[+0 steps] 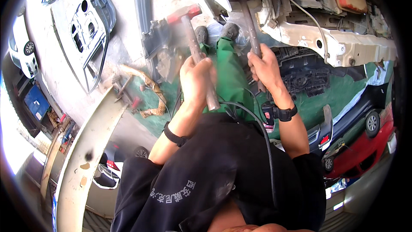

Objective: The person uses a hammer and a metal rod to straighten and adjust a damaged white car panel. The person hammers at various points on the panel and uses the rod to pry and align the bodywork.

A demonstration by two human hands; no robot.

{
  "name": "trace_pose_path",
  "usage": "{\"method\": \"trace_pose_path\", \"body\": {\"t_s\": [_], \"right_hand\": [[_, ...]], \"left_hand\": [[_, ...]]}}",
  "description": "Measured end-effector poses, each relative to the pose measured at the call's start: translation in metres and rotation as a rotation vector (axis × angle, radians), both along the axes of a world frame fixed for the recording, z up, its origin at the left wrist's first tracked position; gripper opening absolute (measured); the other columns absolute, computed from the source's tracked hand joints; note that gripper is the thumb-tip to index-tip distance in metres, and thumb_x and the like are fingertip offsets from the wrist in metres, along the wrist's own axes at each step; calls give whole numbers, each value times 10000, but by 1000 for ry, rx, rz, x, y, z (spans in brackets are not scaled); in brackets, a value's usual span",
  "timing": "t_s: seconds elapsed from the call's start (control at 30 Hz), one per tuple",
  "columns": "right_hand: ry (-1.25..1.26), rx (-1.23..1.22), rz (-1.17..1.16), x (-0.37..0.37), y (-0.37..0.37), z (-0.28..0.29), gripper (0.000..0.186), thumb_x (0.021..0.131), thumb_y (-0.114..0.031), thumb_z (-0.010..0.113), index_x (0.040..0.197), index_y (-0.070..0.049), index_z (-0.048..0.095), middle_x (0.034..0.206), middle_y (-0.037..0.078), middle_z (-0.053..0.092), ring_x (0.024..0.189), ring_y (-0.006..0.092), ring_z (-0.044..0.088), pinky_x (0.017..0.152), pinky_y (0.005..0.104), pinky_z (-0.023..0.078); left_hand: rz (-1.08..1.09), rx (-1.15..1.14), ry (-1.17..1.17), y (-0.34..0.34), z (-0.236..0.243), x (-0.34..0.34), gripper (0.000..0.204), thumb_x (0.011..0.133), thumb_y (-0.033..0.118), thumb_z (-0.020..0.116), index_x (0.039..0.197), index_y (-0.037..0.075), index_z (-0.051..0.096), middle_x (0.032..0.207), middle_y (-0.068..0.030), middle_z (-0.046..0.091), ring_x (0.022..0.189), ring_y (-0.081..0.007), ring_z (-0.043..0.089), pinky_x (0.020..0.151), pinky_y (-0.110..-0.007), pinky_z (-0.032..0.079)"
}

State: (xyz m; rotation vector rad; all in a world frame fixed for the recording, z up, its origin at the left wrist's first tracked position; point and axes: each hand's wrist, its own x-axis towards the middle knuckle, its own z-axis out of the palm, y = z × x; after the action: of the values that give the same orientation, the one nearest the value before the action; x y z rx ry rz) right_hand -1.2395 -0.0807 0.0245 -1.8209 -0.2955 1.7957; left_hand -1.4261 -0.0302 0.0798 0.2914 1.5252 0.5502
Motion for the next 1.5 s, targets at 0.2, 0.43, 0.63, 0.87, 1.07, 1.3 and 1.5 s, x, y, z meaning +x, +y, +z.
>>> {"method": "trace_pose_path", "body": {"t_s": [0.2,0.43,0.63,0.87,1.07,1.3,1.5], "right_hand": [[-158,126,-240,44,26,17,125,910,-125,572,904,-22,500,650,9,501,459,60,449,358,224,363],[-682,205,72,16,13,-19,211,898,-157,565,948,12,449,637,111,570,550,208,606,446,345,461],[-388,245,516,-2,15,8,264,871,-150,565,981,74,478,733,323,593,775,486,605,672,506,485],[-442,210,346,-1,13,8,258,893,-177,564,944,74,525,686,292,591,740,465,614,636,484,477],[-592,265,94,40,23,24,245,909,-216,604,862,24,587,642,182,598,564,308,596,557,375,459],[-831,405,-607,67,49,68,232,951,-202,578,852,8,573,555,-1,492,413,52,435,382,224,352],[-953,251,102,7,18,16,229,927,-177,533,922,39,456,688,277,588,658,437,625,552,493,484]], "left_hand": [[-24,-27,-3,4,1,-16,142,905,63,532,1007,-36,526,760,-54,546,561,-97,504,480,-215,413],[-73,-36,35,1,2,-27,168,882,98,554,986,-34,542,722,-58,542,544,-114,497,469,-226,391],[-34,-76,44,1,-2,-39,137,883,97,548,932,-30,562,644,-60,535,505,-124,469,479,-231,380],[-42,-113,24,0,-4,-52,230,910,74,527,1080,-79,504,837,-95,556,591,-104,493,462,-196,401],[-23,-154,-19,-4,-10,-59,202,914,67,513,1062,-70,507,846,-99,562,588,-100,496,457,-192,407],[8,-198,-9,-9,-14,-65,161,892,83,552,973,-55,532,804,-84,553,585,-109,514,466,-208,416],[-16,-176,-16,-14,-15,-64,182,892,74,551,1009,-64,526,828,-96,563,595,-120,519,473,-209,405]]}}
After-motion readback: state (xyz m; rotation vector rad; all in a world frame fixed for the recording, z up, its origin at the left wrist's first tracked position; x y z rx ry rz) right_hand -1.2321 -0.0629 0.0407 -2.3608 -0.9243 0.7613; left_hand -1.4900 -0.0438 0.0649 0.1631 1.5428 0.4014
